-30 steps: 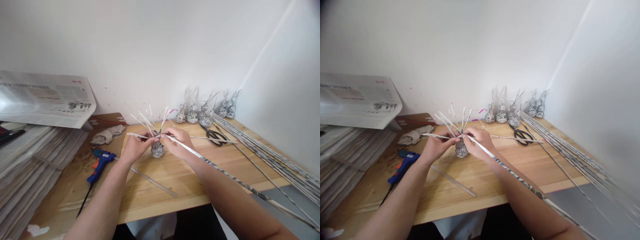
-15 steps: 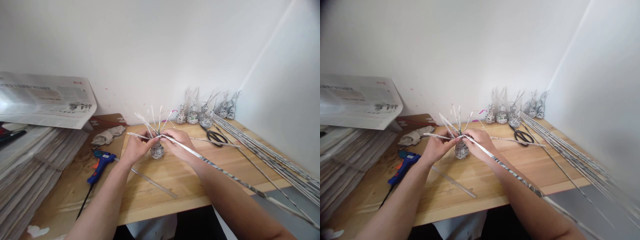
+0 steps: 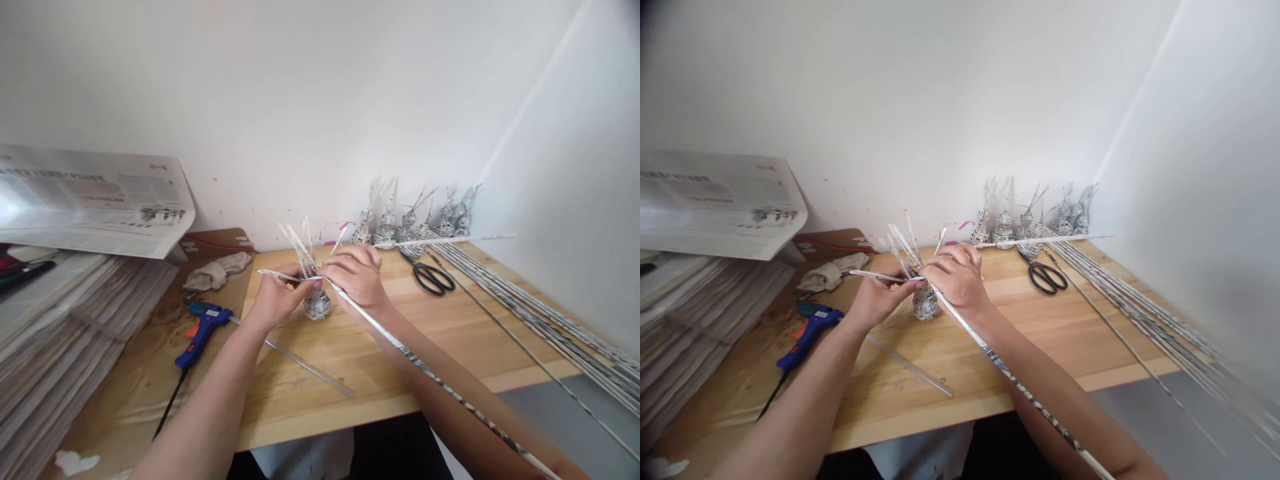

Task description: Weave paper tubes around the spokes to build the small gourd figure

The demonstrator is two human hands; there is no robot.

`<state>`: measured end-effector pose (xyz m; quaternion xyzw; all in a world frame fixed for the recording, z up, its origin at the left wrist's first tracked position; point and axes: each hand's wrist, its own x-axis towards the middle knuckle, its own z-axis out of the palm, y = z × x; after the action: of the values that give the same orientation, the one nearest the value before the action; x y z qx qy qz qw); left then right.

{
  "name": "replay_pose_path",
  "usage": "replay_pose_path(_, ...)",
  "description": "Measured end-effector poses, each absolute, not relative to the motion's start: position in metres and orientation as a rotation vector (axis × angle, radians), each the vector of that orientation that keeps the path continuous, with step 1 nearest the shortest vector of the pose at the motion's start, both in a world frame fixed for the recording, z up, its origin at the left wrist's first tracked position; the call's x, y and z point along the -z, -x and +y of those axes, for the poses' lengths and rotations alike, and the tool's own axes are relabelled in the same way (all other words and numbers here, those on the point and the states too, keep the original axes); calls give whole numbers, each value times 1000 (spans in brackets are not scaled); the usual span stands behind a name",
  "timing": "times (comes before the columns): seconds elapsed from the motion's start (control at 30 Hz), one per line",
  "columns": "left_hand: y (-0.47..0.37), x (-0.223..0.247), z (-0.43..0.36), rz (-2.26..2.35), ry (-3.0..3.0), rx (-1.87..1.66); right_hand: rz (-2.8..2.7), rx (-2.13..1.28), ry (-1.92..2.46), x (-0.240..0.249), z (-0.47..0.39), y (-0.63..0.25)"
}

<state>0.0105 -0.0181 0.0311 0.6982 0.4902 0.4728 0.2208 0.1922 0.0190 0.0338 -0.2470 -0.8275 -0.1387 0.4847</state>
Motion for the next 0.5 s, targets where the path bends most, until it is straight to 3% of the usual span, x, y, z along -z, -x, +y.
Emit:
replay_pose_path(0.27,-8,-26,-16,1374,-1934,-1418,-1901,422,680,-33,7,-194)
replay_pose_path(0.5,-2,-22,-10,1447,-1804,-1489,-2079,-46,731,-21,15,-188)
